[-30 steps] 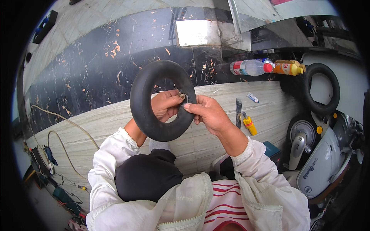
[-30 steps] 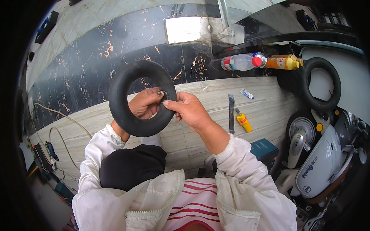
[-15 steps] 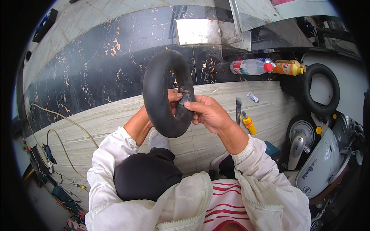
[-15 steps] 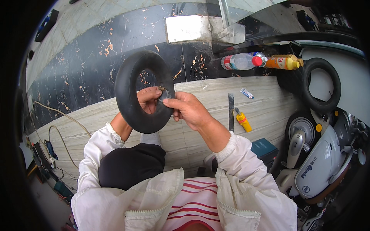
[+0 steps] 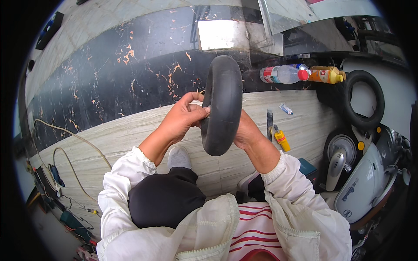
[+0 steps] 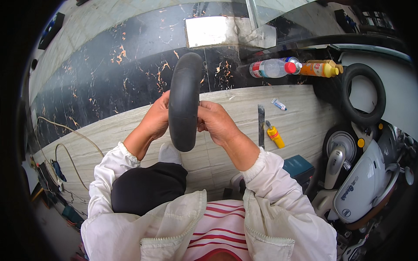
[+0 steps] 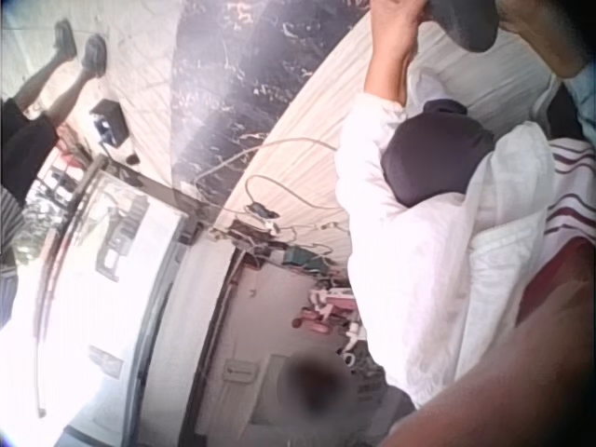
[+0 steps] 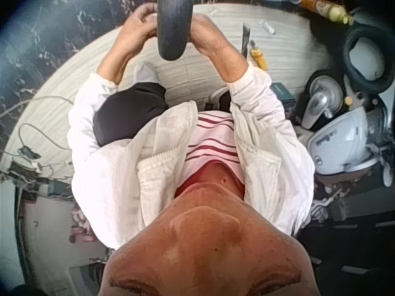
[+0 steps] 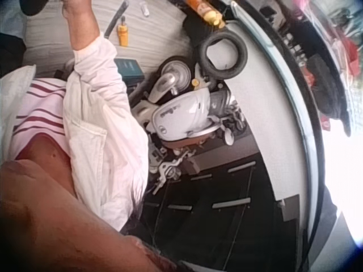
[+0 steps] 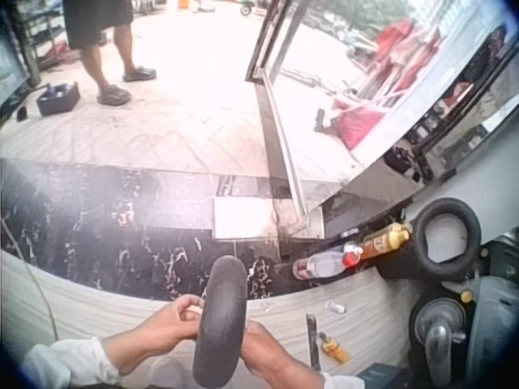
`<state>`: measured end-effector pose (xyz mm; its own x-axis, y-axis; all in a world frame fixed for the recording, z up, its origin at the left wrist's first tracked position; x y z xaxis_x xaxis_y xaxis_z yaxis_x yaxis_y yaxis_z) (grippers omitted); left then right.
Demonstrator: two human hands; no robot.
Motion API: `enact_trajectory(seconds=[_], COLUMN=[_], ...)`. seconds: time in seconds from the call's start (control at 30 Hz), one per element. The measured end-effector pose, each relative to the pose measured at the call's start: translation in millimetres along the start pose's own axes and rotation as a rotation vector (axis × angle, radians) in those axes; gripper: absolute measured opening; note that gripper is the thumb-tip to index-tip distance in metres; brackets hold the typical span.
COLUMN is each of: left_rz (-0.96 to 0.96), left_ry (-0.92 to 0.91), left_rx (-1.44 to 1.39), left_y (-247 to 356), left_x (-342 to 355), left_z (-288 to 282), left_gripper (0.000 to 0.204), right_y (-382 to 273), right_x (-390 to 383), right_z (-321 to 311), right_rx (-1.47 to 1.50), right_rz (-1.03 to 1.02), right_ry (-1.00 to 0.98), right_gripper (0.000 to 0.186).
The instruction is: The person applies glue to a small puncture on a black rubber tire, inserts a metal valve stem, and presses it into place. They then move outside and use a hand pump to inflate the tire.
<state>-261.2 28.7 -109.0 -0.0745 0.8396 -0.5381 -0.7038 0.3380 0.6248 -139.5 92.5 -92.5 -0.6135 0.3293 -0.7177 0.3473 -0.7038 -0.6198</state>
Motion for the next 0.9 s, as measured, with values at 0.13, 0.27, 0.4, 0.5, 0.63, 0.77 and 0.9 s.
enact_trajectory(seconds=[0.13,0.27,0.4,0.5,0.63,0.77,0.9], left_rz=[0.045,0.331,0.547,0.584,0.649,0.674,0.693], left_ry=[0.017,0.121,0.088,0.076,0.054,0.038,-0.029], left_rx=[0.018,0.145,0.539,0.669,0.748,0.827,0.880], left_y=[6.5,19.8,40.2,49.8,54.5,57.0,55.7], left_x=[-1.5,-1.9,-9.5,-13.2,-16.0,-17.6,-17.1], left_z=[-1.1,-8.2,9.9,16.5,18.5,20.8,24.4], left_gripper=[0.029,0.020,0.019,0.022,0.021,0.016,0.013], right_y=[-0.9,-11.8,3.1,12.5,-1.8,-21.9,-14.8], right_x=[2.0,1.3,7.4,13.8,3.3,-8.6,-4.0], right_z=[-0.3,8.6,-8.9,-15.0,-4.1,8.0,1.2], right_rx=[0.071,0.168,0.257,0.296,0.145,0.043,0.074], right_rz=[-0.045,-0.088,-0.066,-0.055,-0.120,-0.144,-0.145], right_ry=[0.047,-0.003,-0.043,-0.117,-0.107,-0.045,-0.082], right_gripper=[0.023,0.021,0.022,0.023,0.023,0.024,0.025])
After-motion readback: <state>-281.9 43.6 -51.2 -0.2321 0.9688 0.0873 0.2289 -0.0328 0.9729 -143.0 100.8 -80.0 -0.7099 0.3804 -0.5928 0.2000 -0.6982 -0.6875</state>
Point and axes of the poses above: each hand's wrist, its own x-axis towards the middle knuckle, its own z-axis out of the palm, y = z × x, the point moved 6 cm from there along x, towards the middle knuckle, and after that the axes turned 6 degrees about -x, right-handed, at the moved point
